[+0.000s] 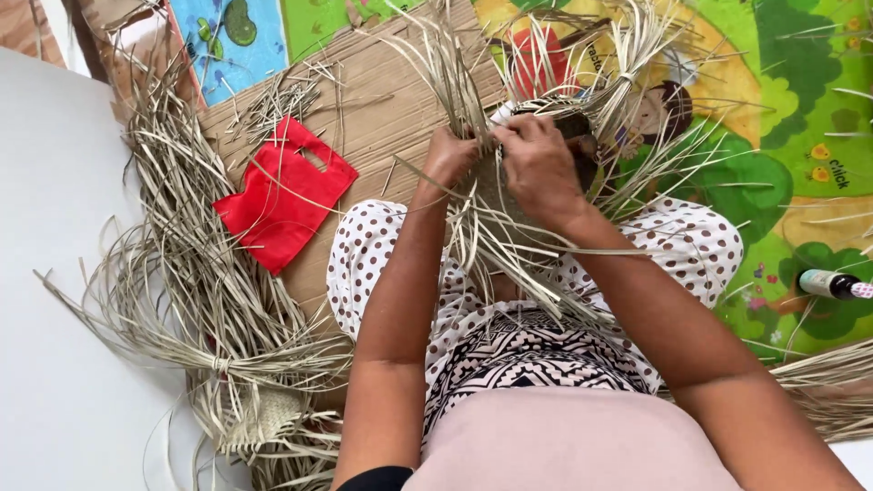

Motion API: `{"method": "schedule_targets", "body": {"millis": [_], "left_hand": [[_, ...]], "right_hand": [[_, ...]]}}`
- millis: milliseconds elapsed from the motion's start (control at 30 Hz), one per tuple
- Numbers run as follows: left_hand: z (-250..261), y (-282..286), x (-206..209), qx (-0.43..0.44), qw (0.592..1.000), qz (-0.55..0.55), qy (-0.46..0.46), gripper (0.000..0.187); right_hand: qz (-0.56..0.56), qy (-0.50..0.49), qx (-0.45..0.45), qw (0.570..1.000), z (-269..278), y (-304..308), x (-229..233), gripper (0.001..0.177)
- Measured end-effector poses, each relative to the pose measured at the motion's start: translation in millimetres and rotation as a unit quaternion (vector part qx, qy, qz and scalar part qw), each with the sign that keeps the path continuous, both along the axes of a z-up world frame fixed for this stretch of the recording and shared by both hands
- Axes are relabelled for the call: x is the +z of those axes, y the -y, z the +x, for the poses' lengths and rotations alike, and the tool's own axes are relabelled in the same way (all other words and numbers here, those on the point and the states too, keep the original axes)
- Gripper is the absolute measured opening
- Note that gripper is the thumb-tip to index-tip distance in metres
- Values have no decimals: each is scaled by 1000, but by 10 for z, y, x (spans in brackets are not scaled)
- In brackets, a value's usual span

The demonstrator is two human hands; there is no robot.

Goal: A person is weaving a hat using dried grass or straw strands while sitting on the floor.

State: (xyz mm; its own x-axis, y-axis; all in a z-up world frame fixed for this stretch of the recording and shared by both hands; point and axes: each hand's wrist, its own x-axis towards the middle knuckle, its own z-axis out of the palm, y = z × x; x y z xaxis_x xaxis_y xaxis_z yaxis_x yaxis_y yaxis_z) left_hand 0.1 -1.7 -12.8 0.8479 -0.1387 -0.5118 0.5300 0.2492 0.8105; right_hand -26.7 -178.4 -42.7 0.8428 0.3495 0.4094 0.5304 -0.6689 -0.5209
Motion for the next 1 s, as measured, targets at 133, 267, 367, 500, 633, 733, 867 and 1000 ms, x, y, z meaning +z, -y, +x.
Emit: {"method": "schedule_targets", "body": {"millis": [133,267,367,500,633,733,867,1000], "left_hand": [[292,0,-880,-33,957,267,110,33],[358,-29,-925,-37,971,225,69,22],[299,-14,-728,-21,992,125,1,16],[145,-131,-397,49,987,145,-42,42],[-333,-430,-155,-7,982,189,26,84],[-623,-220,-576,109,979,143,92,42],[-514,-180,-1955,294,954,-51,-28,40],[-793,-130,-969,315,946,-61,-46,51]], "right_hand": [[55,10,-38,998,12,-246,-165,29],[260,-71,122,955,-109,-317,-55,38],[191,-31,167,967,-565,-461,219,47],[54,10,200,978,-1002,-73,-229,46],[-2,-55,158,986,-1239,341,-525,46],[38,-226,83,970,-1321,520,-558,41],[246,-538,-21,806,-1269,641,160,28],[259,-605,-57,750,-1028,936,-15,30]]}}
